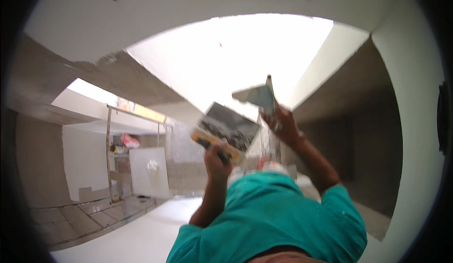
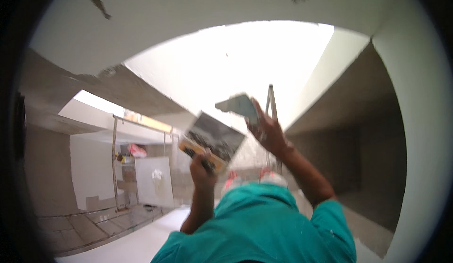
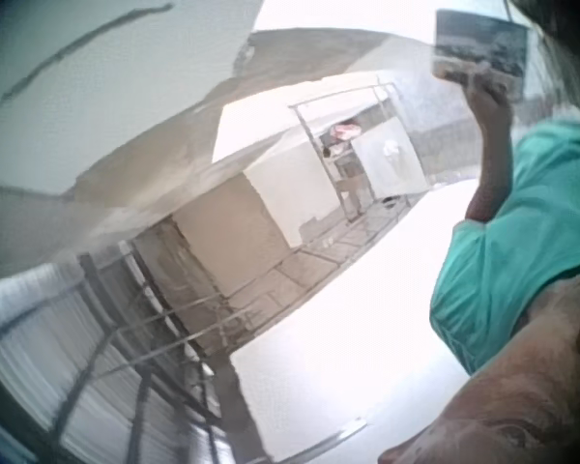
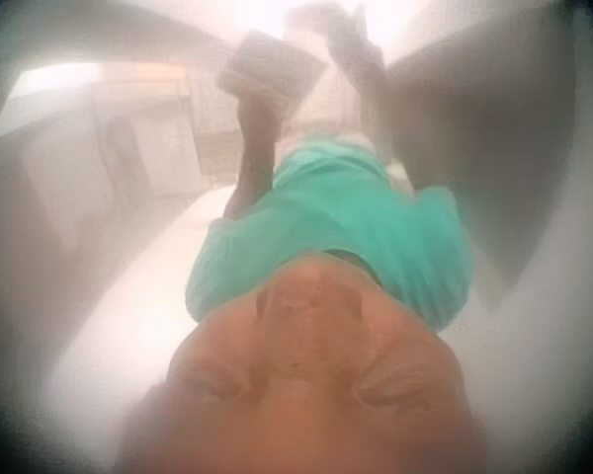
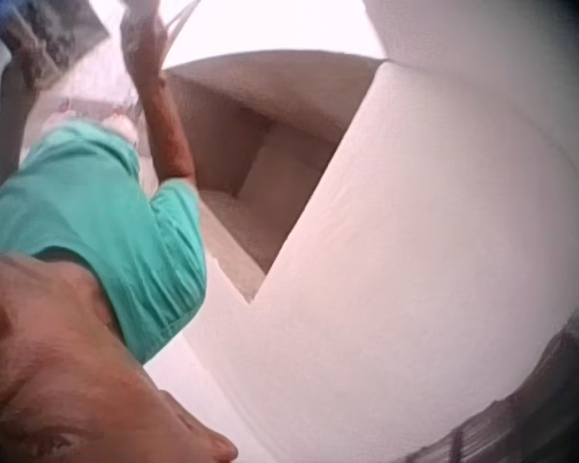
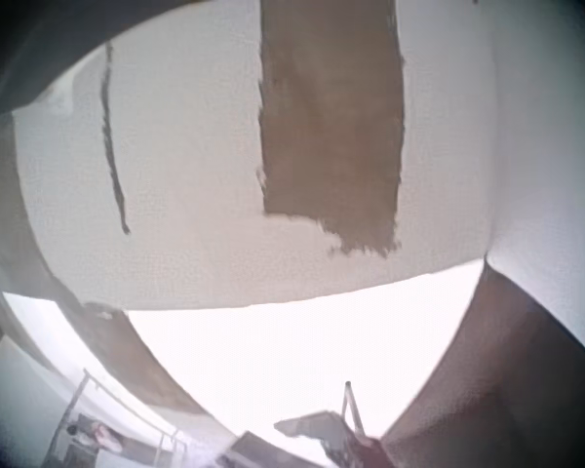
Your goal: The person applies plaster to a ceiling using a trowel and hawk. They repeatedly scoop plaster from the hawk and spread it onto the ceiling surface while standing on a staircase.
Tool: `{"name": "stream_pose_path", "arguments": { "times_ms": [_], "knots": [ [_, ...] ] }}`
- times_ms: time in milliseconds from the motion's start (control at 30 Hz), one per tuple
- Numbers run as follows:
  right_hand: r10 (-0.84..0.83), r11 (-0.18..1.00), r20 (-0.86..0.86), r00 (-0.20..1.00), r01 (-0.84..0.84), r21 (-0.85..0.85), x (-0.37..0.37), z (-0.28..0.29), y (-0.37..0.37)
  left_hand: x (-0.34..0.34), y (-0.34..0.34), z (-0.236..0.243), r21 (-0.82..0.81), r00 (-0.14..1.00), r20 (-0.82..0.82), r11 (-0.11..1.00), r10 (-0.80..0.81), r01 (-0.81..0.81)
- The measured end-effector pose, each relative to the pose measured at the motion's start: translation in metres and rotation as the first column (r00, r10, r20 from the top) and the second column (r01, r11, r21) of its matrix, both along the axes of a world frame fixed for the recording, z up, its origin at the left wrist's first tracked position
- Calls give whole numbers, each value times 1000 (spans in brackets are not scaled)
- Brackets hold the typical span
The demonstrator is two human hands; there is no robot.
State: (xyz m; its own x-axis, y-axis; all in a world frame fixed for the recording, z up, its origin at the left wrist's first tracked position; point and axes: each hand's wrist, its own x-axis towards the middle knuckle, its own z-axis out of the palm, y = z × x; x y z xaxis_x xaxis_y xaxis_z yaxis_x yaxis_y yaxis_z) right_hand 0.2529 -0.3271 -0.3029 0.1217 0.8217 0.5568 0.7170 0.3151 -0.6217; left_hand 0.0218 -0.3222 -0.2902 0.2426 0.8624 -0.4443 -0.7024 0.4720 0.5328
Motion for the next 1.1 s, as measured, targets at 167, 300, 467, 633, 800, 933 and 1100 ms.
{"name": "stream_pose_path", "arguments": {
  "times_ms": [167,300,467,633,800,933,1100],
  "knots": [
    [88,996,66,994,-88,1,-7,-15,14,24,10,20,20,979,192,997,-75,72],
    [6,998,209,978,7,-63,5,-12,21,26,18,49,39,991,131,999,0,-5],
    [-209,974,10,978,209,-92,56,-89,-16,30,134,130,579,976,212,812,-57,-78],
    [-561,815,82,824,531,231,76,-206,-84,35,244,375,993,886,-18,110,464,-37],
    [-558,824,-232,797,566,-37,62,-214,-138,39,316,564,541,164,576,-523,801,658],
    [-571,821,-297,766,530,-212,58,-232,-151,54,349,598,382,101,768,-578,633,721],
    [-700,715,-64,712,696,-72,56,-251,-152,83,323,471,342,56,763,-475,645,811]
  ]
}}
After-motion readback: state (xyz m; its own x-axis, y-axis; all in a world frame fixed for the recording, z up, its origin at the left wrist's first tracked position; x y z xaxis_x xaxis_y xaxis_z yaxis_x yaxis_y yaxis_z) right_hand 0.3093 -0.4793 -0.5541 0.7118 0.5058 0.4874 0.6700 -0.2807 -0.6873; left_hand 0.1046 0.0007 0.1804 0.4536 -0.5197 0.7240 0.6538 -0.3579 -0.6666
